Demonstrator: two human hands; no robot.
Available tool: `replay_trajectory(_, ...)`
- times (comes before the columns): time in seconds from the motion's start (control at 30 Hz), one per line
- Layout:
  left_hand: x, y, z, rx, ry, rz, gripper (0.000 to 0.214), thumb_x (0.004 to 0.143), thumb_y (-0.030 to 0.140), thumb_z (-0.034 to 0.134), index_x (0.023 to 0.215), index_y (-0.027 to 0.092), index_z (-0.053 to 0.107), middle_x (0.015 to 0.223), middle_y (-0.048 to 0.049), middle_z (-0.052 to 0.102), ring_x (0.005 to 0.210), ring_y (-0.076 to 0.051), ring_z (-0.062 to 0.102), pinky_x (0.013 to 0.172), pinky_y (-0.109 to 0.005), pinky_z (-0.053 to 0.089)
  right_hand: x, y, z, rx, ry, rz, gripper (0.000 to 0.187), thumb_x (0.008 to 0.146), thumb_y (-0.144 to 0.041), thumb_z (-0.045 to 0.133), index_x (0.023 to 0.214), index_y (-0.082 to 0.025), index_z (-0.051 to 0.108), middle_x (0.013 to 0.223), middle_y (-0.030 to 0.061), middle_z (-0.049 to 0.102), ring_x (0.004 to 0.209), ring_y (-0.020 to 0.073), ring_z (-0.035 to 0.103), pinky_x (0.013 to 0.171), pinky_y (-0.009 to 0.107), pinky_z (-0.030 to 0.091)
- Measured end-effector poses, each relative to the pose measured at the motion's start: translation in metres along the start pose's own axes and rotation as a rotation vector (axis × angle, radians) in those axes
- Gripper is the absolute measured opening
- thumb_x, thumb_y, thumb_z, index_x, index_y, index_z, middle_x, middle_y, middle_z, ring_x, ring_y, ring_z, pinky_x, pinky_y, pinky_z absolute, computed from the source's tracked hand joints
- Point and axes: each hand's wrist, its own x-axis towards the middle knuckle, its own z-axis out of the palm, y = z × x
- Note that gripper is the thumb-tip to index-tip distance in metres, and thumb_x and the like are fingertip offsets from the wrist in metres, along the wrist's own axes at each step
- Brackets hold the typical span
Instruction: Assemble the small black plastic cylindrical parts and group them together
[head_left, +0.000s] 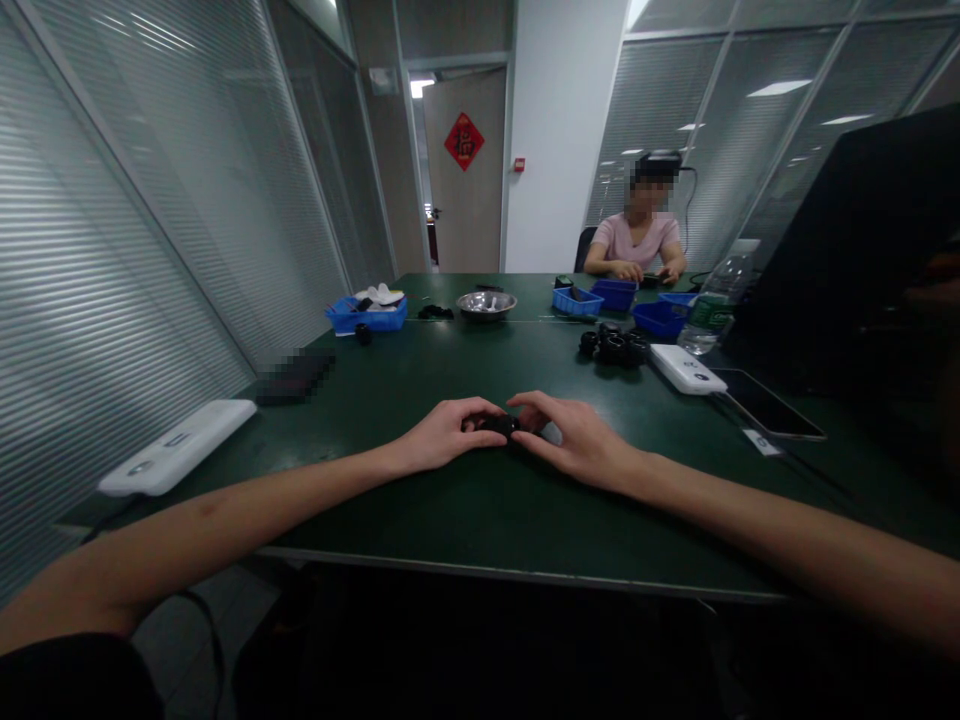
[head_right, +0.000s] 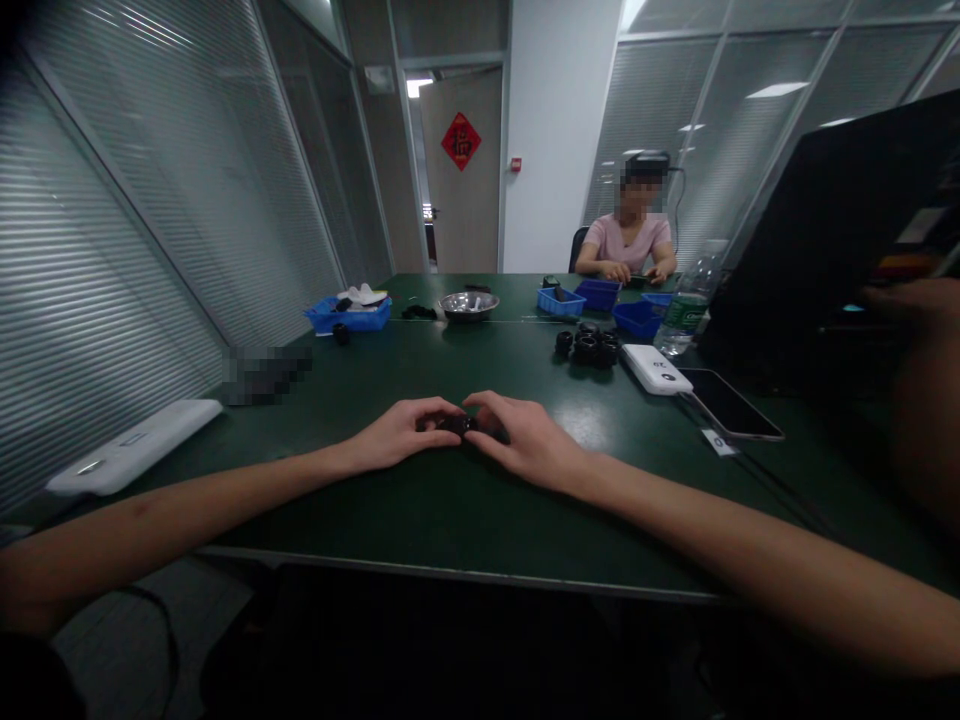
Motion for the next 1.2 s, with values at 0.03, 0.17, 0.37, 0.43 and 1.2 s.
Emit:
replay_trajectory(0.03, -0.0001, -0.0001, 0.0, 0.0, -0.002, 0.0, 0.041, 0.091, 0.041, 0.07, 0.124, 0.017, 0.068, 0.103, -0.0039, 0.068, 0.078, -0.015, 0.054, 0.069, -0.027, 0.041, -0.0001, 0.0002, 0.0, -0.005, -0.007, -0.007, 0.04, 0.1, -0.035, 0.062, 0.137, -0.023, 0.053, 0.102, 0.0054, 0.073, 0.09, 0.0213, 0.071, 0.082, 0.039, 0.059)
replay_trajectory(0.17, -0.0002, 0.0006, -0.0005, -0.005, -0.009, -0.005, 0.04, 0.092, 0.04, 0.07, 0.124, 0.017, 0.068, 0.102, -0.0037, 0.068, 0.079, -0.015, 0.054, 0.07, -0.027, 0.04, -0.0004, -0.0015, -0.0015, -0.015, -0.004, -0.046, 0.037, 0.1, -0.032, 0.063, 0.134, -0.023, 0.054, 0.114, 0.0083, 0.071, 0.097, 0.0222, 0.07, 0.087, 0.041, 0.059)
replay_trajectory(0.37, -0.0006, 0.0005, -0.0008, -0.006, -0.012, 0.011, 0.037, 0.093, 0.039, 0.069, 0.123, 0.017, 0.069, 0.096, -0.0019, 0.064, 0.076, -0.014, 0.051, 0.068, -0.026, 0.039, -0.0004, -0.0054, -0.0037, -0.022, -0.02, -0.074, 0.04, 0.098, -0.027, 0.065, 0.136, -0.021, 0.053, 0.119, 0.0099, 0.068, 0.102, 0.0228, 0.069, 0.09, 0.041, 0.059)
replay_trajectory(0.43, -0.0008, -0.0003, -0.0006, -0.005, -0.01, 0.019, 0.037, 0.093, 0.039, 0.07, 0.123, 0.017, 0.069, 0.095, -0.0017, 0.064, 0.075, -0.014, 0.051, 0.067, -0.026, 0.039, -0.0004, -0.0056, -0.0036, -0.03, -0.017, -0.082, 0.04, 0.097, -0.024, 0.065, 0.135, -0.021, 0.054, 0.119, 0.0101, 0.067, 0.103, 0.023, 0.068, 0.09, 0.041, 0.059)
replay_trajectory(1.2, 0.0012, -0.0005, -0.0003, -0.142, -0.034, 0.004, 0.038, 0.091, 0.037, 0.071, 0.123, 0.018, 0.068, 0.111, -0.0059, 0.071, 0.094, -0.02, 0.064, 0.083, -0.033, 0.049, 0.0012, -0.0063, 0.0001, -0.014, 0.014, -0.12, 0.05, 0.094, -0.021, 0.068, 0.14, -0.024, 0.048, 0.127, 0.0101, 0.06, 0.111, 0.0248, 0.062, 0.095, 0.044, 0.057)
